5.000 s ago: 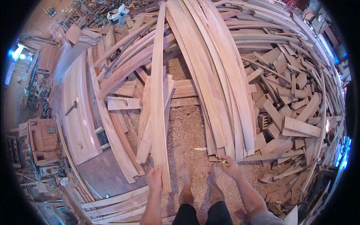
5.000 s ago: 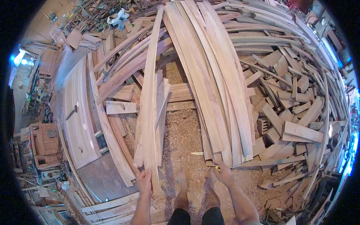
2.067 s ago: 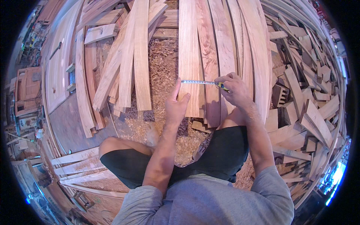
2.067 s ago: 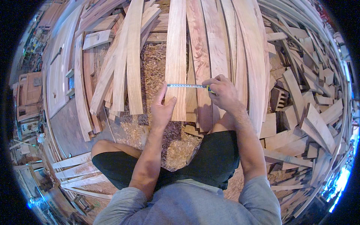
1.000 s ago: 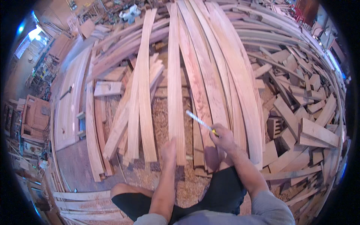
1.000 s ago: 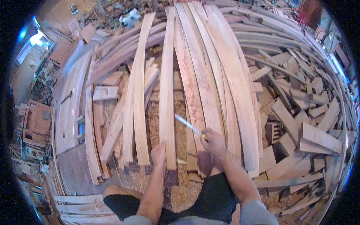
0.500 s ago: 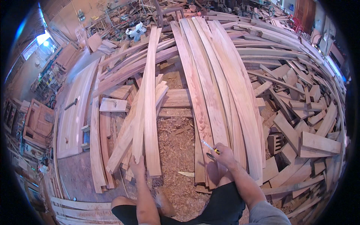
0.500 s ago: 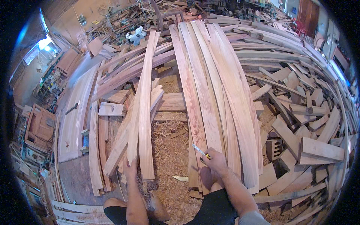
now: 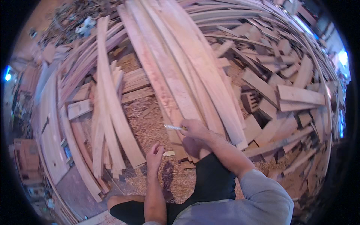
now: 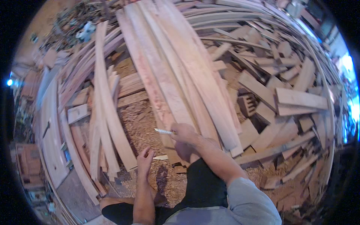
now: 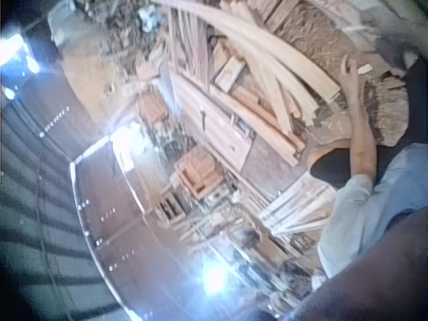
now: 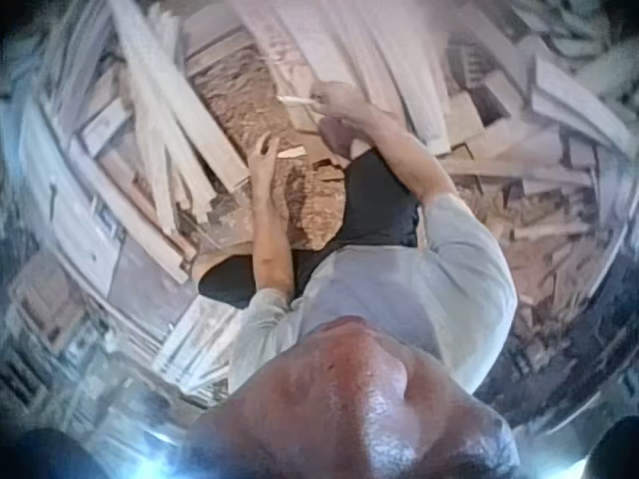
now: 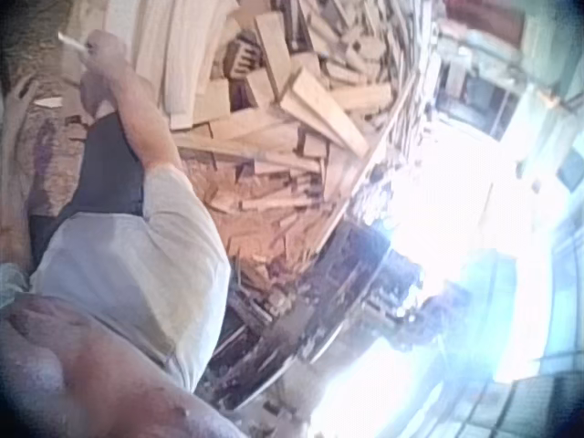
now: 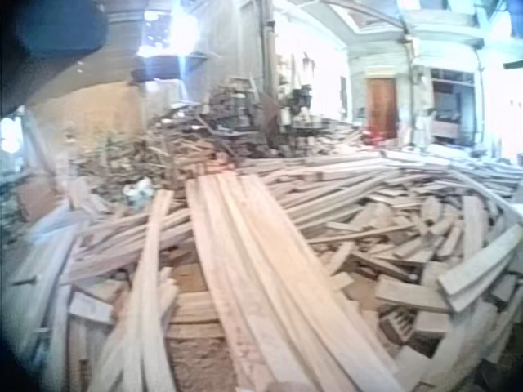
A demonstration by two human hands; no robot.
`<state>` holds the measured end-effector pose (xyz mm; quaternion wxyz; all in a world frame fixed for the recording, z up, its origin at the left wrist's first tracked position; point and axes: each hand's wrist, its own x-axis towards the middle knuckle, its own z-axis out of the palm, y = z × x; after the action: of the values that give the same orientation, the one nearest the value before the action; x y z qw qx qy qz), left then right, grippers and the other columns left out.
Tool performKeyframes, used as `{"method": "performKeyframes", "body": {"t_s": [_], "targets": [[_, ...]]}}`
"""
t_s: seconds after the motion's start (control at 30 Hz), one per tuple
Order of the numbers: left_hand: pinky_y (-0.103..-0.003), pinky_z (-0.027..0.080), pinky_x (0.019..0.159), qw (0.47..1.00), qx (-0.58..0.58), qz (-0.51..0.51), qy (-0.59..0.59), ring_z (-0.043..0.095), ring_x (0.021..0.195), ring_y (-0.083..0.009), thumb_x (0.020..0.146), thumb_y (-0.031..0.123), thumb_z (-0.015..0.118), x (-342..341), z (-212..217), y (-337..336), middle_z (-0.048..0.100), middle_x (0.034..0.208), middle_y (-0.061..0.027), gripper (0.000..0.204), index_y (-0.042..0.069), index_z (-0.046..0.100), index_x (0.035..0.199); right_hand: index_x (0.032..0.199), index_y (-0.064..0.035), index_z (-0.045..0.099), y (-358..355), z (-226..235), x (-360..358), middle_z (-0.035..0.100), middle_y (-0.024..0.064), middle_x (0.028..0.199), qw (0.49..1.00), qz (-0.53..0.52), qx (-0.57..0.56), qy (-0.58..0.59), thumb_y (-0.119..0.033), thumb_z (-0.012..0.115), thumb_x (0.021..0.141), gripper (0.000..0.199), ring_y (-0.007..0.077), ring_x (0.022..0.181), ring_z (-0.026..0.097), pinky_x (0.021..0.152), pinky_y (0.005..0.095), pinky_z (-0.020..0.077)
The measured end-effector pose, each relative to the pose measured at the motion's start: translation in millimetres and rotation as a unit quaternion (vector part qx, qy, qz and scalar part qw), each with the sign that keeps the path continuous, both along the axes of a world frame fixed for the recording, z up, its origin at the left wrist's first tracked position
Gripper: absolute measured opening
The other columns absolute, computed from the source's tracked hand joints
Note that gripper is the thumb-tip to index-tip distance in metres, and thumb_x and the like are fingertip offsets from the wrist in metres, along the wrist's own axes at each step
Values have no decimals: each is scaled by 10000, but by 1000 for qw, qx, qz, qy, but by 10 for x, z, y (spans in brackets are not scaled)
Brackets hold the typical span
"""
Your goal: The person measures several wooden planks with a tape measure while seated on the floor, then moves to a workbench and uses a hammer to tap a nail into a plank. The person continues to measure and handle planks on the bench.
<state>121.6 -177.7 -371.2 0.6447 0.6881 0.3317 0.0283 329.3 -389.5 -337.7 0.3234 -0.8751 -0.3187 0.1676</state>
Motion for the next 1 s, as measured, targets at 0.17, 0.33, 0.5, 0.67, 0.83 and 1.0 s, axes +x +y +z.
{"method": "performKeyframes", "body": {"t_s": [0.17, 0.33, 0.5, 0.67, 0.83, 1.0], "targets": [[-316, 569, 902, 997, -4, -55, 50, 715, 1021, -179, 998, 188, 707, 26, 137, -276, 761, 1114, -122, 431, -36, 641, 1361, 990, -121, 701, -161, 236, 58, 717, 147, 912, 979, -161, 124, -4, -322, 699, 895, 222, 372, 875, 708, 751, 493, 559], [-412, 426, 1149, 969, -197, -26, -147, 520, 1383, -284, 1141, 376, 401, 311, 477, -701, 480, 1557, -181, 597, -2, 332, 1598, 977, -100, 704, -87, 597, -364, 698, 136, 938, 989, -70, 128, -10, -305, 674, 910, 218, 357, 878, 700, 745, 468, 562], [-402, 417, 1161, 920, -320, 71, -216, 523, 1381, -265, 1143, 341, 403, 640, 719, -964, 505, 1529, -147, 547, -5, 382, 1566, 933, -58, 719, 31, 810, -611, 691, 89, 1037, 977, 22, 150, -151, -207, 660, 871, 172, 293, 994, 692, 787, 434, 570], [-377, 472, 1097, 946, -275, 108, -130, 587, 1279, -238, 1136, 266, 414, 659, 653, -1048, 615, 1364, -122, 417, -2, 535, 1431, 913, -29, 730, -51, 940, -662, 707, 116, 1160, 974, 96, 123, -165, -195, 707, 824, 190, 298, 1087, 689, 871, 412, 579], [-410, 570, 826, 924, -332, 135, -135, 670, 900, -232, 1117, 280, 464, 601, 576, -859, 672, 994, -82, 299, 31, 608, 1199, 974, -11, 702, -539, 875, -711, 706, 165, 1191, 990, -58, 101, 84, -305, 775, 856, 325, 363, 1136, 668, 945, 459, 557], [-356, 529, 595, 909, -396, 64, -112, 607, 642, -188, 1093, 294, 525, 446, 799, -180, 619, 783, -46, 261, 52, 623, 1084, 1259, 13, 620, -1666, 233, -415, 619, 225, 1328, 904, -396, -64, -146, -374, 861, 784, 659, 428, 1211, 596, 995, 485, 517]]}}
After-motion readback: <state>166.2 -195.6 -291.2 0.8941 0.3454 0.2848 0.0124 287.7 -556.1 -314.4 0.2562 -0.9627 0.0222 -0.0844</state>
